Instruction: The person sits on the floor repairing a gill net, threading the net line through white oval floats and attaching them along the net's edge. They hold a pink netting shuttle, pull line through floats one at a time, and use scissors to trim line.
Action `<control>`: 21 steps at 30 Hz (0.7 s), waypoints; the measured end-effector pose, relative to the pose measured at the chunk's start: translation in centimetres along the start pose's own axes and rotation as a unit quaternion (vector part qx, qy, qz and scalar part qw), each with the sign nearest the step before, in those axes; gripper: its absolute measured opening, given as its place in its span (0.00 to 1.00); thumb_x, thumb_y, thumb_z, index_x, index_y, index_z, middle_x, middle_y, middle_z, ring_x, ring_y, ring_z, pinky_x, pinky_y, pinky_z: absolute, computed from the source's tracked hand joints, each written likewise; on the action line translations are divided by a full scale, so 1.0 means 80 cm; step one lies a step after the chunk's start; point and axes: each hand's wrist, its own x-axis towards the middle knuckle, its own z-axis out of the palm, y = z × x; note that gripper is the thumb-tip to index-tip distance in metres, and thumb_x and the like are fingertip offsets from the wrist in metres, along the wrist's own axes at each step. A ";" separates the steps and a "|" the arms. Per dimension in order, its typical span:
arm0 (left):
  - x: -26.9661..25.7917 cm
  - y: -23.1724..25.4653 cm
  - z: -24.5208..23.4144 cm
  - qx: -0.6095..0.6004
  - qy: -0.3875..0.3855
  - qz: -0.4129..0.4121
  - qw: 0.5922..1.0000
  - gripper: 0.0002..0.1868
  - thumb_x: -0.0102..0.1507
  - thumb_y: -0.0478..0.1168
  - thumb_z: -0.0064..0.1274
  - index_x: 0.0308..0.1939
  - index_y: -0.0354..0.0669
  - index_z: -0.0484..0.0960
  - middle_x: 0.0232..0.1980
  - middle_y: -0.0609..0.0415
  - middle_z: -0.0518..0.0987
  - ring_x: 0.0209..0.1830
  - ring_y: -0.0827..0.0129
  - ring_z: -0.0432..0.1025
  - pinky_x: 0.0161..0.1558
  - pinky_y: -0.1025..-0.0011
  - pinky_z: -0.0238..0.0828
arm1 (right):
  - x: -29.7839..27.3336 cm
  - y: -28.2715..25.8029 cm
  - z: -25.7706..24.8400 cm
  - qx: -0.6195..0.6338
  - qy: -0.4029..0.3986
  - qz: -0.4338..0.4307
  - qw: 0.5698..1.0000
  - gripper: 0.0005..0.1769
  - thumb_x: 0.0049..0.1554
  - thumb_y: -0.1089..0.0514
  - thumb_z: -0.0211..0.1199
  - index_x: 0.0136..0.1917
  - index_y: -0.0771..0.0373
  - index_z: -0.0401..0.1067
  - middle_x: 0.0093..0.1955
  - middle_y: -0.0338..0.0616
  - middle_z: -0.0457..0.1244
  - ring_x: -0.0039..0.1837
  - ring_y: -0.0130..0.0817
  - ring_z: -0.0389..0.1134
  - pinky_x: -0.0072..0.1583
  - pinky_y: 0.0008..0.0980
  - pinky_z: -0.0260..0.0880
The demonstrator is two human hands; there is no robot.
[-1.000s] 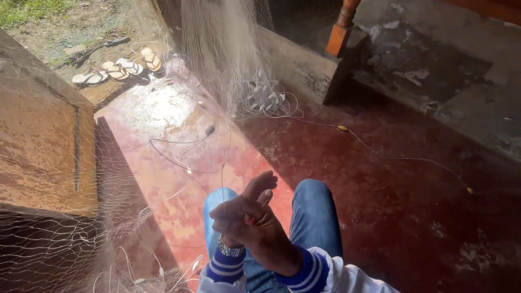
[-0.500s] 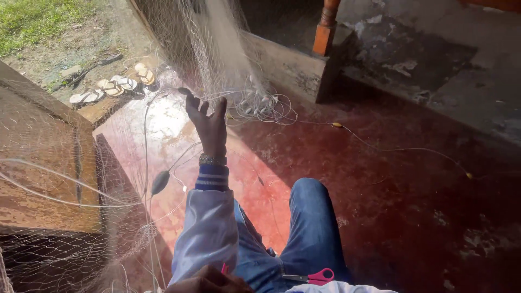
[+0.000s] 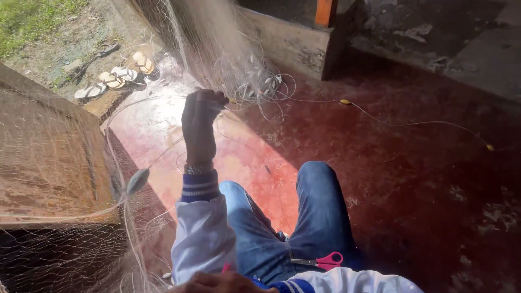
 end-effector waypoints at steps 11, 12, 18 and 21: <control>-0.110 0.074 -0.002 -0.374 -0.128 0.039 0.918 0.12 0.67 0.36 0.40 0.54 0.40 0.66 0.49 0.46 0.72 0.43 0.60 0.71 0.47 0.66 0.70 | 0.174 -0.314 0.057 -0.166 0.449 0.007 0.878 0.19 0.57 0.46 0.48 0.48 0.66 0.65 0.36 0.41 0.61 0.31 0.22 0.54 0.31 0.19 0.51; -0.119 0.084 0.000 -0.384 -0.140 0.058 0.911 0.12 0.67 0.35 0.39 0.54 0.39 0.66 0.49 0.45 0.70 0.45 0.60 0.71 0.49 0.66 0.69 | 0.176 -0.319 0.045 -0.085 0.452 0.010 0.888 0.23 0.56 0.43 0.48 0.53 0.65 0.64 0.38 0.41 0.63 0.31 0.21 0.56 0.30 0.18 0.52; -0.154 0.113 -0.031 -0.388 -0.157 0.104 0.902 0.14 0.68 0.33 0.42 0.58 0.38 0.70 0.53 0.44 0.74 0.45 0.61 0.72 0.48 0.67 0.69 | 0.226 -0.352 0.036 0.063 0.284 -0.025 0.956 0.32 0.57 0.36 0.44 0.62 0.62 0.60 0.56 0.48 0.60 0.44 0.32 0.62 0.45 0.29 0.62; -0.158 0.113 -0.062 -0.378 -0.124 0.129 0.909 0.15 0.69 0.35 0.38 0.59 0.37 0.69 0.52 0.43 0.76 0.43 0.62 0.75 0.46 0.66 0.70 | 0.244 -0.381 0.034 0.047 0.277 -0.092 0.955 0.30 0.57 0.40 0.47 0.66 0.58 0.56 0.59 0.51 0.57 0.44 0.35 0.66 0.42 0.30 0.66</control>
